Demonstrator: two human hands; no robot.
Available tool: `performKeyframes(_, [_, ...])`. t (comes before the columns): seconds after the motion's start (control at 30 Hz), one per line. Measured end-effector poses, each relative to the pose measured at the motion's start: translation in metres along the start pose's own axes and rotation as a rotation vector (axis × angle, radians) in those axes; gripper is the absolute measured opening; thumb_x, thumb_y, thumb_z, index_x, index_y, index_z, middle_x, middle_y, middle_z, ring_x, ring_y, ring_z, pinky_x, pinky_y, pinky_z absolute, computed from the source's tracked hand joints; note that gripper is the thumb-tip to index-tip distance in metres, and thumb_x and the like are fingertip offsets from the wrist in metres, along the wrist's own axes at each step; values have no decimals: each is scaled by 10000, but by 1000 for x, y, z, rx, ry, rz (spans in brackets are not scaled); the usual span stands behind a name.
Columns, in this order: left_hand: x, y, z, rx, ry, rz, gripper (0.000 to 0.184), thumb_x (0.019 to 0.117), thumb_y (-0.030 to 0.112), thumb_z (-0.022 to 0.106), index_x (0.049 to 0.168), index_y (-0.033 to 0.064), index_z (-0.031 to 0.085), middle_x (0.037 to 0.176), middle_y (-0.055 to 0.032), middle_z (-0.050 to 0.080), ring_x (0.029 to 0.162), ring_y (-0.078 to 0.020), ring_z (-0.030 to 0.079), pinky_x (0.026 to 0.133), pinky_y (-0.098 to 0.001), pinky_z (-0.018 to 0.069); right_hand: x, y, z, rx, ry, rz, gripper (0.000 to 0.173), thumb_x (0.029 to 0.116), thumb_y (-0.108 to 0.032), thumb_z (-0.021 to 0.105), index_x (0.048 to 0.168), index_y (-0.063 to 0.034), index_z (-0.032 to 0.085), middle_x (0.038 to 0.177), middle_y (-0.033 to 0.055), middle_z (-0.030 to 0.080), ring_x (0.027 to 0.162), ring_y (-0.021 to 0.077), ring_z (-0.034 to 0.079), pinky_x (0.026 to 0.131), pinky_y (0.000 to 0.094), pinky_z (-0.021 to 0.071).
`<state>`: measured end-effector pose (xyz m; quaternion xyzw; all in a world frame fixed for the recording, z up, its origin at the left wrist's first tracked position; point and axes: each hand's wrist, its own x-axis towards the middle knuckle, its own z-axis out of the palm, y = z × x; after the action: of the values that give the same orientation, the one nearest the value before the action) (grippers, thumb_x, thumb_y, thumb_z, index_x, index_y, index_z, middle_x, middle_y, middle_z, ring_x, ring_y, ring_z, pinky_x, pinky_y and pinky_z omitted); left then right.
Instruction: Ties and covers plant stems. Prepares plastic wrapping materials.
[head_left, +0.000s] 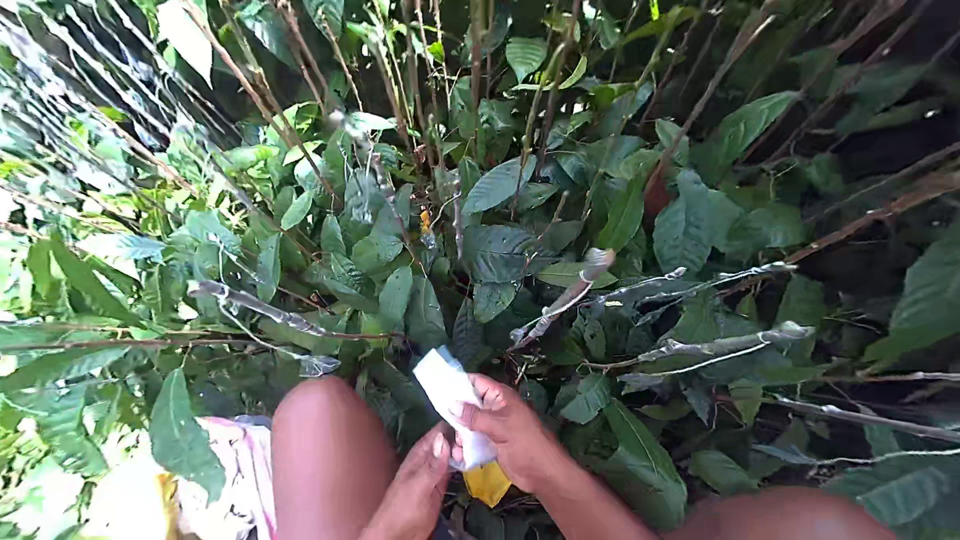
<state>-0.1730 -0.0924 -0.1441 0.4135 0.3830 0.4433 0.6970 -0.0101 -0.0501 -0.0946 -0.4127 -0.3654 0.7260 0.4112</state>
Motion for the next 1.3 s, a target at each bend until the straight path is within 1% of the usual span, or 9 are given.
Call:
performKeyframes(0.13, [12, 6, 33, -330, 210, -91, 325, 1051, 180, 518, 1289, -31, 588, 1161, -133, 730, 1064, -189, 710, 946, -361, 584, -19, 24, 10, -674, 76, -101, 754, 963, -138, 648, 1620, -54, 287, 1463, 201, 557, 1275, 267, 607, 1061, 452, 511])
performKeyframes(0.33, [26, 16, 20, -273, 169, 228, 246, 1078, 163, 471, 1206, 39, 642, 784, -35, 714, 661, -139, 703, 648, -315, 629, -43, 52, 2, -530, 219, -345, 889, 932, -105, 707, 1590, 99, 145, 1032, 76, 743, 869, 118, 725, 785, 335, 630])
performKeyframes(0.43, [17, 34, -8, 92, -138, 244, 441, 1086, 243, 505, 1485, 65, 448, 737, 56, 668, 543, -15, 593, 502, -172, 528, -55, 48, -21, -320, 141, -153, 611, 1004, -336, 615, 1440, 69, 477, 1224, 119, 680, 1088, 185, 689, 915, 365, 598])
performKeyframes(0.53, [10, 39, -16, 502, -449, 122, 311, 1079, 260, 509, 1280, 28, 560, 724, 5, 654, 508, -21, 562, 476, -196, 501, -54, 46, -36, 24, -11, -25, 742, 918, -716, 552, 1235, -55, 671, 1195, 38, 716, 1073, 162, 689, 917, 370, 576])
performKeyframes(0.67, [9, 24, -13, 476, -565, 53, 249, 1080, 280, 516, 1240, 100, 580, 722, 36, 644, 510, 15, 546, 469, -149, 473, -54, 40, -34, 297, -115, -124, 572, 892, -615, 676, 1213, -142, 693, 1161, 7, 741, 1056, 130, 710, 922, 341, 592])
performKeyframes(0.8, [10, 22, -18, 341, -529, -44, 432, 1077, 297, 525, 1475, 157, 436, 763, 47, 672, 519, -5, 567, 452, -157, 477, -49, 52, -44, 253, -231, -206, 756, 909, -729, 551, 1301, -94, 672, 1251, 64, 694, 1149, 169, 654, 969, 368, 542])
performKeyframes(0.97, [10, 22, -19, 445, -494, -140, 332, 1076, 246, 510, 1377, 111, 474, 742, 56, 647, 493, -1, 533, 444, -163, 458, -50, 53, -33, 24, -30, -269, 589, 880, -380, 794, 1291, -14, 584, 1125, 22, 703, 1012, 113, 682, 885, 305, 582])
performKeyframes(1.1, [8, 17, -12, 674, -514, -163, 368, 1067, 252, 509, 1380, 57, 514, 764, -2, 661, 532, -63, 572, 509, -249, 516, -42, 48, -21, 98, 256, -263, 380, 857, -31, 747, 1205, 37, 608, 1042, 73, 722, 934, 123, 712, 855, 299, 608])
performKeyframes(1.3, [10, 10, -6, 642, -415, -172, 322, 1075, 280, 498, 1321, 75, 534, 773, 18, 665, 549, -68, 610, 529, -253, 552, -36, 55, -19, 40, 383, -420, 238, 855, 38, 725, 1091, 30, 691, 959, 63, 728, 852, 98, 701, 792, 262, 607])
